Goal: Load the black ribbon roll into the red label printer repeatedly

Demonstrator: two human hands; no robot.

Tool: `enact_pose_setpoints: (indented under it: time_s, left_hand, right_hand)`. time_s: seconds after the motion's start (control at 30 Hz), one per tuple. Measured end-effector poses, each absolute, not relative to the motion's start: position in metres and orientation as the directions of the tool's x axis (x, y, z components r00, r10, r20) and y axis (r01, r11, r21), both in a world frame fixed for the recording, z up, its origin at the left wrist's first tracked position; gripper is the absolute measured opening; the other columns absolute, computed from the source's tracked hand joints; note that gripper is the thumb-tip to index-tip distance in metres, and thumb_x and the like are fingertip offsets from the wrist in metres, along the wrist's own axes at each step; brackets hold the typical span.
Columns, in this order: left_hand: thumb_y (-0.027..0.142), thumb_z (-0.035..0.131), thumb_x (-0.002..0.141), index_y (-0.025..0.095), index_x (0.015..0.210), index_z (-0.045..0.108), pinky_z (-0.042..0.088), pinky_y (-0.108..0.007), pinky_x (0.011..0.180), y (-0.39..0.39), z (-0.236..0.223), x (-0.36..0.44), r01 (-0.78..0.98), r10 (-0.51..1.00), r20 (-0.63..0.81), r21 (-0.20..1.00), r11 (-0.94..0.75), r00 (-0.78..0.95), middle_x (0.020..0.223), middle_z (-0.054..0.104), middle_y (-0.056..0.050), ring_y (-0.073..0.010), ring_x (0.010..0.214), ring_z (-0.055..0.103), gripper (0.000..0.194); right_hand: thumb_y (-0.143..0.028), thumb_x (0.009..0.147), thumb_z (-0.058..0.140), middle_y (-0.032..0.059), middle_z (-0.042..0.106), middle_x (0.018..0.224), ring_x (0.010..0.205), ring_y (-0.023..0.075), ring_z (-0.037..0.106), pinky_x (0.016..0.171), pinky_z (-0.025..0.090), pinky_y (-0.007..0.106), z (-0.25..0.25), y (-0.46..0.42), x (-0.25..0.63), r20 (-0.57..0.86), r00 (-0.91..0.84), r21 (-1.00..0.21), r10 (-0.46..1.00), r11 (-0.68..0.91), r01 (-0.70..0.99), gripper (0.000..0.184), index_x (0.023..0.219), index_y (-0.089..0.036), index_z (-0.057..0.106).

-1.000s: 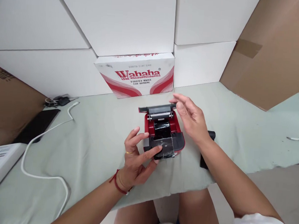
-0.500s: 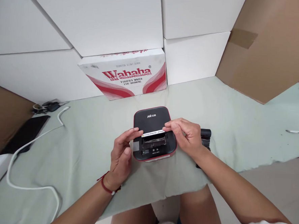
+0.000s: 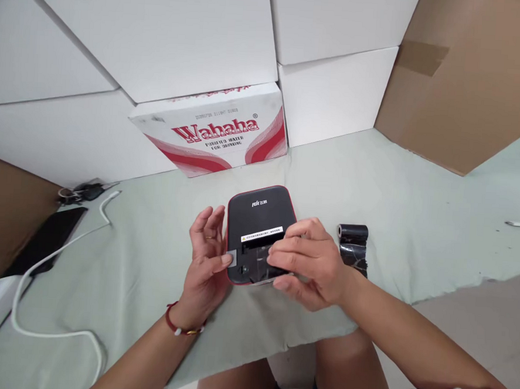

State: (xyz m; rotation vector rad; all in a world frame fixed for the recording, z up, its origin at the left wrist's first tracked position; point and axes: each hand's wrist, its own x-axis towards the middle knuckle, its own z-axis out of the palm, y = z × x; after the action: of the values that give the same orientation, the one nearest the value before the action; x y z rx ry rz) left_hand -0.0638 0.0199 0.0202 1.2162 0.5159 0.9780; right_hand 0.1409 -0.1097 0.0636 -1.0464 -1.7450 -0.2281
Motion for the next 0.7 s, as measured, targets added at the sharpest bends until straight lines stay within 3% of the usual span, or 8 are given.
enact_pose_setpoints:
  time_s: [0.17, 0.33, 0.43, 0.5, 0.57, 0.63, 0.7]
  left_hand:
    - [0.041, 0.089, 0.082, 0.059, 0.166, 0.036, 0.017, -0.053, 0.145, 0.019, 0.025, -0.062, -0.302, 0.766, 0.002, 0.919, 0.252, 0.643, 0.186, 0.030, 0.007, -0.0306, 0.178, 0.016, 0.101]
    - [0.047, 0.090, 0.082, 0.059, 0.171, 0.024, 0.022, -0.054, 0.144, 0.019, 0.022, -0.062, -0.266, 0.738, -0.011, 0.929, 0.257, 0.675, 0.190, 0.017, 0.007, -0.0321, 0.178, 0.012, 0.112]
    - [0.052, 0.089, 0.083, 0.055, 0.172, 0.026, 0.022, -0.055, 0.143, 0.019, 0.018, -0.061, -0.272, 0.740, 0.010, 0.933, 0.234, 0.672, 0.190, 0.017, 0.005, -0.0330, 0.178, 0.013, 0.108]
    - [0.051, 0.087, 0.085, 0.050, 0.170, 0.034, 0.025, -0.054, 0.143, 0.019, 0.016, -0.059, -0.292, 0.740, 0.040, 0.932, 0.214, 0.671, 0.189, 0.022, 0.002, -0.0342, 0.177, 0.018, 0.100]
    - [0.049, 0.085, 0.086, 0.045, 0.167, 0.041, 0.030, -0.054, 0.141, 0.019, 0.014, -0.057, -0.319, 0.746, 0.071, 0.927, 0.196, 0.663, 0.187, 0.030, 0.000, -0.0350, 0.174, 0.025, 0.092]
    - [0.047, 0.084, 0.087, 0.042, 0.165, 0.044, 0.033, -0.053, 0.139, 0.019, 0.013, -0.056, -0.337, 0.748, 0.091, 0.924, 0.183, 0.657, 0.184, 0.036, -0.002, -0.0352, 0.172, 0.030, 0.088]
    - [0.046, 0.084, 0.086, 0.040, 0.164, 0.044, 0.033, -0.054, 0.140, 0.019, 0.011, -0.055, -0.343, 0.747, 0.105, 0.923, 0.173, 0.657, 0.182, 0.038, -0.003, -0.0349, 0.172, 0.031, 0.088]
  right_hand:
    - [-0.041, 0.114, 0.050, 0.0090, 0.084, 0.094, 0.086, 0.0231, 0.064, 0.077, 0.055, 0.041, 0.062, -0.109, 0.137, 0.853, -0.102, -0.267, 0.511, 0.597, 0.757, 0.038, 0.098, -0.018, 0.075]
    - [-0.036, 0.112, 0.055, 0.0136, 0.084, 0.092, 0.085, 0.0227, 0.069, 0.078, 0.060, 0.038, 0.064, -0.110, 0.138, 0.857, -0.149, -0.249, 0.494, 0.649, 0.719, 0.033, 0.098, -0.014, 0.075]
    - [-0.031, 0.114, 0.053, 0.0099, 0.082, 0.088, 0.081, 0.0186, 0.073, 0.079, 0.060, 0.034, 0.081, -0.107, 0.143, 0.804, -0.158, -0.348, 0.573, 0.669, 0.657, 0.030, 0.096, -0.016, 0.073]
    - [-0.029, 0.114, 0.054, 0.0062, 0.081, 0.088, 0.078, 0.0155, 0.074, 0.076, 0.058, 0.030, 0.102, -0.099, 0.147, 0.687, -0.114, -0.483, 0.718, 0.568, 0.666, 0.028, 0.097, -0.018, 0.073]
    - [-0.027, 0.113, 0.055, 0.0049, 0.082, 0.093, 0.080, 0.0153, 0.075, 0.076, 0.056, 0.029, 0.125, -0.084, 0.149, 0.470, -0.064, -0.543, 0.880, 0.345, 0.766, 0.025, 0.100, -0.019, 0.075]
    - [-0.024, 0.110, 0.056, 0.0063, 0.084, 0.099, 0.086, 0.0195, 0.077, 0.077, 0.055, 0.031, 0.145, -0.062, 0.146, 0.160, -0.030, -0.423, 0.987, 0.096, 0.901, 0.023, 0.107, -0.019, 0.078]
    - [-0.018, 0.106, 0.057, 0.0101, 0.085, 0.107, 0.096, 0.0264, 0.080, 0.079, 0.055, 0.034, 0.156, -0.038, 0.138, -0.149, 0.021, -0.184, 0.989, -0.049, 0.982, 0.025, 0.113, -0.019, 0.080]
